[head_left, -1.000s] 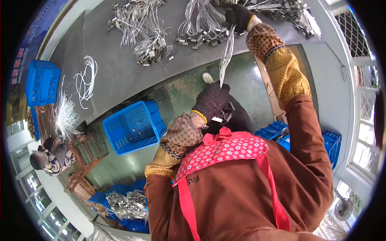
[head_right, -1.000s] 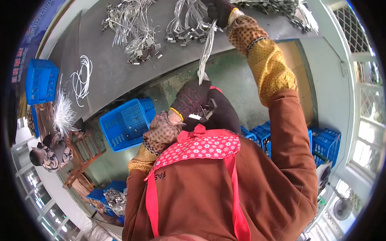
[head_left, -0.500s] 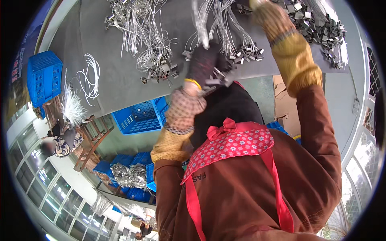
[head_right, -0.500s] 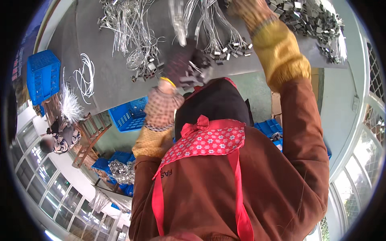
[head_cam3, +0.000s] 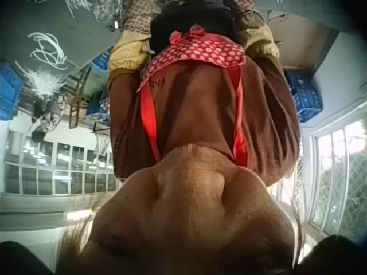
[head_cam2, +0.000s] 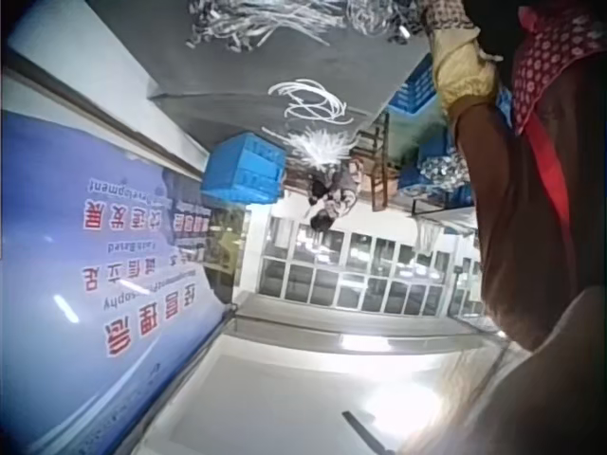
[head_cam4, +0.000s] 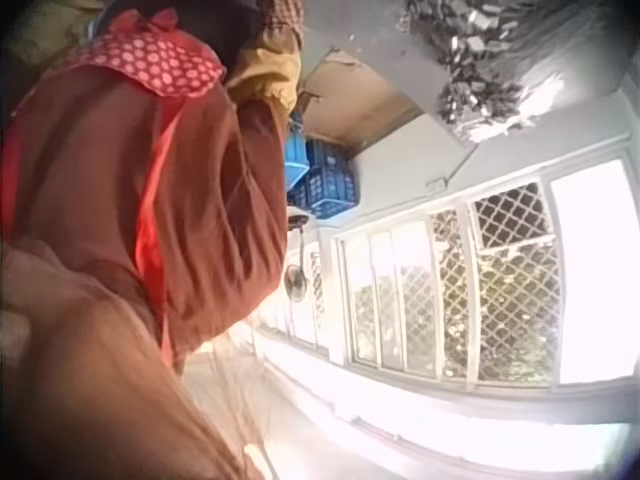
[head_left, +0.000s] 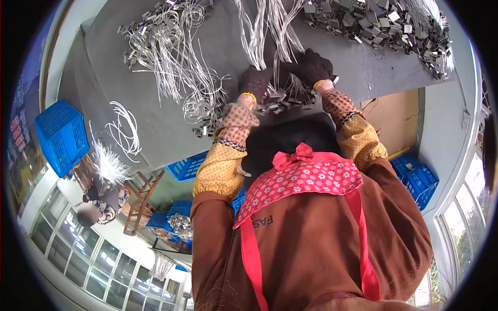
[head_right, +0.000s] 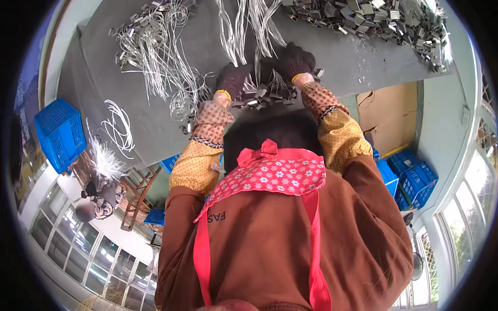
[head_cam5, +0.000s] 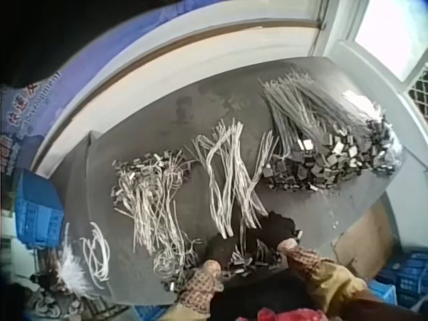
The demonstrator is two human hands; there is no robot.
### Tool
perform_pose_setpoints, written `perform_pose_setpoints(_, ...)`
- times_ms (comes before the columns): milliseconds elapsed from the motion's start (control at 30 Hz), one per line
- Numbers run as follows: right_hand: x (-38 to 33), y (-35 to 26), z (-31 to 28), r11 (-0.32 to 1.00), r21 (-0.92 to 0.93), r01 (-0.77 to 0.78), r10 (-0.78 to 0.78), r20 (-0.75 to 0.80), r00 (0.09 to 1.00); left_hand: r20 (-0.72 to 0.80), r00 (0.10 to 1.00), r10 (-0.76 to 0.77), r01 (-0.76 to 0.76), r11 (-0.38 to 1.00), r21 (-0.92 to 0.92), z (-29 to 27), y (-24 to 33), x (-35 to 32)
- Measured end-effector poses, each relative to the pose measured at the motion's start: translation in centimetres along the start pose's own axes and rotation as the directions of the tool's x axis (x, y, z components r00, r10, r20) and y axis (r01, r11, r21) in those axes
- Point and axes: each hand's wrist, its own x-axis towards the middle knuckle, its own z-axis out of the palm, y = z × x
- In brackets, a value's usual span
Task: Organizing and bundling metal wire components on a production workbench.
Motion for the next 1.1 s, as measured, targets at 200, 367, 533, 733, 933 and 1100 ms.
perform_pose_setpoints(200, 2.3, 0.2, 1.1, 0.965, 0.14, -0.222, 0.187, 0.226, 0.956, 0.415, 0.901, 0.129, 0.238, 0.652, -0.72, -0.7, -0.9, 0.6)
perform_pose_setpoints(367, 3.2, 1.0, 2.3, 0.948, 0.276, -0.16, 0.101, 0.216, 0.971, 0.069, 0.814, 0.576, -0.415, 0.661, -0.625, 3.3, -4.5, 2.9)
perform_pose_setpoints(533, 3.5, 2.2, 1.7, 0.897, 0.442, 0.007, -0.186, 0.363, 0.913, 0.04, 0.763, 0.645, -0.565, 0.697, -0.441, 4.6, -3.8, 3.1)
perform_pose_setpoints(733, 3.3, 3.6, 4.8, 0.695, 0.717, -0.055, -0.405, 0.452, 0.795, 0.158, 0.802, 0.576, -0.445, 0.753, -0.485, 7.9, -6.0, 0.7)
perform_pose_setpoints(933, 3.3, 6.5, 8.8, 0.593, 0.773, 0.225, -0.621, 0.262, 0.738, 0.426, 0.844, 0.326, 0.217, 0.518, -0.827, 3.2, -1.3, -0.9)
perform_pose_setpoints(1100, 3.1, 3.8, 9.2, 0.611, 0.641, 0.465, -0.671, 0.106, 0.734, 0.696, 0.718, 0.019, 0.673, 0.238, -0.701, -0.8, 2.5, -2.0)
